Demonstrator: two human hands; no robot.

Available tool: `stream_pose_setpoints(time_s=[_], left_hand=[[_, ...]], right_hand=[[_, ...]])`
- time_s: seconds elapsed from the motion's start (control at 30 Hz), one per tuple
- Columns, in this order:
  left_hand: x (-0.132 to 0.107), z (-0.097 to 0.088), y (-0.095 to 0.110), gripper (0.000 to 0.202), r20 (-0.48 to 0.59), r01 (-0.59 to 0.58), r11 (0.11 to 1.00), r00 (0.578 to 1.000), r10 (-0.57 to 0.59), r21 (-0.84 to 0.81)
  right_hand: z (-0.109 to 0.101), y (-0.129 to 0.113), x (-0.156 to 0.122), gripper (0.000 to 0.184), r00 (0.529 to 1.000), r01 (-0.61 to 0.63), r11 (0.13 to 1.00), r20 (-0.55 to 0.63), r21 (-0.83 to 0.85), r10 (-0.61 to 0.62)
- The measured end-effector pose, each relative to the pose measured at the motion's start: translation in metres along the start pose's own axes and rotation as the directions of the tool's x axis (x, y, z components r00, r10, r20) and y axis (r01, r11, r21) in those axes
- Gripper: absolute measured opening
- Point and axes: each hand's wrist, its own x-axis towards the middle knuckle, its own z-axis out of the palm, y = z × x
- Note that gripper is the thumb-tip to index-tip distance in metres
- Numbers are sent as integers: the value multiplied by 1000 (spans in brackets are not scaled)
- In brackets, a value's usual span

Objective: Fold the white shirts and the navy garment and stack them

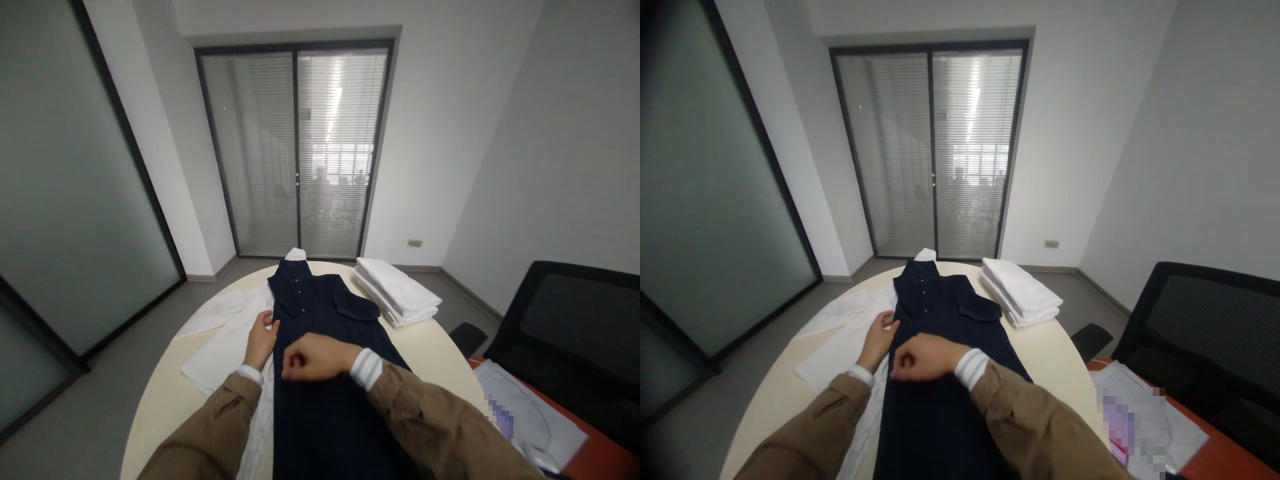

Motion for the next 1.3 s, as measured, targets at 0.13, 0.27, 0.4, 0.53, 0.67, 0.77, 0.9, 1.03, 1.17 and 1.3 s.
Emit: stream_pose_setpoints(time_s=[0.13,0.27,0.4,0.53,0.67,0.77,0.9,1.03,1.17,1.3], left_hand=[[1,0,-1,32,-31,3,1000,1000,-3,19],[1,0,1,27,-44,-5,999,999,7,32],[2,0,2,25,-58,-15,999,998,18,49],[4,1,2,23,-69,-23,997,997,28,74],[5,2,4,19,-67,-36,995,997,42,96],[5,2,7,17,-61,-49,993,997,56,104],[6,1,11,16,-55,-47,993,997,53,107],[5,1,12,13,-52,-39,992,998,46,124],[5,1,13,13,-46,-3,989,999,9,145],[4,0,13,14,-43,-4,986,999,11,168]], right_hand=[[-28,45,30,18,847,-323,946,-454,-28,276],[-40,75,63,15,686,-515,853,-556,84,469],[-40,88,96,23,623,-574,809,-573,128,532],[-34,99,124,41,532,-630,756,-609,180,589],[-29,114,138,49,496,-639,731,-599,239,629],[-28,126,144,43,505,-613,737,-575,286,643],[-28,136,154,16,580,-536,787,-545,305,606],[-32,145,161,20,526,-499,785,-592,367,611],[-36,161,159,32,404,-482,746,-639,459,654],[-32,174,153,34,406,-455,733,-615,506,676]])
